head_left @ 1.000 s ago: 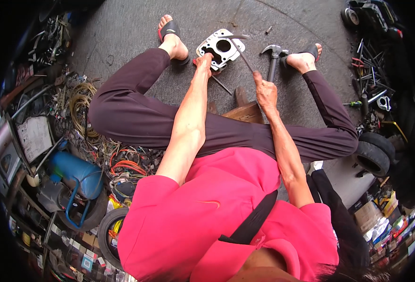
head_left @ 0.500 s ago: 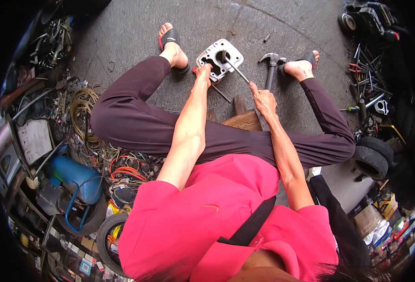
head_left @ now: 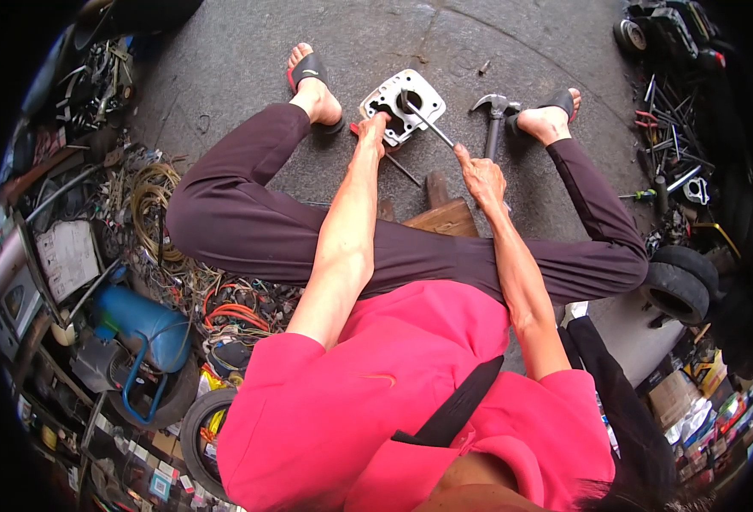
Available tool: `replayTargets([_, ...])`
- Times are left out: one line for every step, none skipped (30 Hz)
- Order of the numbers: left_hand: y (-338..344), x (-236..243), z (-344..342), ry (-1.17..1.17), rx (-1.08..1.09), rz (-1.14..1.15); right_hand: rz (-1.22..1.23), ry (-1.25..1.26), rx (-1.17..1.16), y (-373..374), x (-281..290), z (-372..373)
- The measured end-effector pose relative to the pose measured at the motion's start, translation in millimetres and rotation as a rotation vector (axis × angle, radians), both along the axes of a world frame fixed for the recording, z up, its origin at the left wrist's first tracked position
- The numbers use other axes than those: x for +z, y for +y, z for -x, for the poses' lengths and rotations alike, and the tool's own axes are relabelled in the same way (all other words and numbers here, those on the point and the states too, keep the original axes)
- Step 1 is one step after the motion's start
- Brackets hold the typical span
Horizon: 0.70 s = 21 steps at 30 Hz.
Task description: Disassembling a motorcycle engine cylinder head and removing internal components using a T-wrench and hammer.
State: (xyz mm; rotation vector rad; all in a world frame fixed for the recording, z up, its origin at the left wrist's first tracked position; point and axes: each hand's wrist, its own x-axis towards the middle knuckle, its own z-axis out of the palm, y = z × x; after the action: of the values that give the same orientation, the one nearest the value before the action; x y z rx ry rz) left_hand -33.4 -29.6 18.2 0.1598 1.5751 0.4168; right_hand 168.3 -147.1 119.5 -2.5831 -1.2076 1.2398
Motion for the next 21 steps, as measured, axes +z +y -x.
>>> replayTargets([2.2, 5.3, 0.0, 0.05, -0.065, -0.071, -0.018, 0.003, 0.012, -3.0, -1.0, -0.1])
replayTargets([3.9, 11.0, 3.3, -0.028, -0.075, -0.08, -0.025, 0.018, 0.005, -5.6, -1.6, -2.2])
replayTargets([11.7, 16.3, 3.7, -0.115, -0.082, -0.101, -0.056, 0.035, -0.033, -7.4, -1.8, -4.5])
replayTargets([13.3, 22.6, 2.5, -0.146, -0.045, -0.17, -0.092, 0.066, -0.102, -6.8, -2.3, -8.3])
replayTargets([19.9, 29.6, 3.3, -0.177, -0.038, -0.143, -0.111, 0.09, -0.174, -7.6, -2.0, -11.3])
replayTargets([23.5, 36.9, -1.9, -0.187, -0.046, -0.217, -0.186, 0.138, -0.236, -6.1, -1.9, -14.9])
replayTargets([29.2, 44.2, -9.6, -0.155, -0.049, -0.254, -0.242, 0.155, -0.306, -3.5, -1.9, -18.2])
replayTargets([32.9, 51.0, -21.3, -0.107, -0.078, -0.336, -0.298, 0.184, -0.384, -1.3, -1.6, -21.7])
replayTargets([34.4, 57.0, -36.2, 0.041, -0.178, -0.48, -0.382, 0.192, -0.427, 0.0, -0.7, -25.8])
replayTargets([33.7, 62.0, -47.2, 0.314, -0.317, -0.613, -0.408, 0.221, -0.499, -0.7, 0.9, -30.5])
replayTargets([32.9, 65.5, -56.1, 0.578, -0.457, -0.75, -0.447, 0.257, -0.542, -2.1, 2.5, -35.8])
replayTargets([31.7, 67.3, -60.6, 0.597, -0.509, -0.824, -0.355, 0.269, -0.621, -5.6, 5.3, -42.0])
replayTargets([31.6, 67.0, -62.0, 0.61, -0.664, -0.843, -0.362, 0.241, -0.643, -7.9, 6.8, -46.6])
replayTargets([22.9, 65.2, -61.2, 0.735, -0.842, -0.973, -0.347, 0.235, -0.666, -11.3, 8.2, -50.3])
replayTargets([16.1, 61.6, -58.4, 0.873, -0.998, -1.12, -0.307, 0.206, -0.706, -11.5, 8.0, -52.6])
replayTargets([6.2, 56.7, -56.4, 0.95, -1.105, -1.182, -0.316, 0.209, -0.707, -12.0, 7.6, -53.7])
replayTargets([-0.8, 50.2, -52.1, 0.919, -1.219, -1.185, -0.298, 0.204, -0.74, -10.7, 5.7, -53.6])
replayTargets([-10.1, 43.7, -47.7, 0.94, -1.259, -1.241, -0.297, 0.201, -0.728, -10.6, 4.3, -52.6])
replayTargets([-16.9, 36.9, -44.0, 0.96, -1.295, -1.3, -0.279, 0.184, -0.721, -9.3, 2.7, -52.6])
replayTargets([-21.0, 30.3, -41.6, 0.966, -1.353, -1.225, -0.361, 0.23, -0.718, -7.9, 0.3, -50.0])
replayTargets([-24.9, 25.2, -38.0, 0.965, -1.402, -1.184, -0.432, 0.26, -0.721, -7.8, -1.9, -46.0])
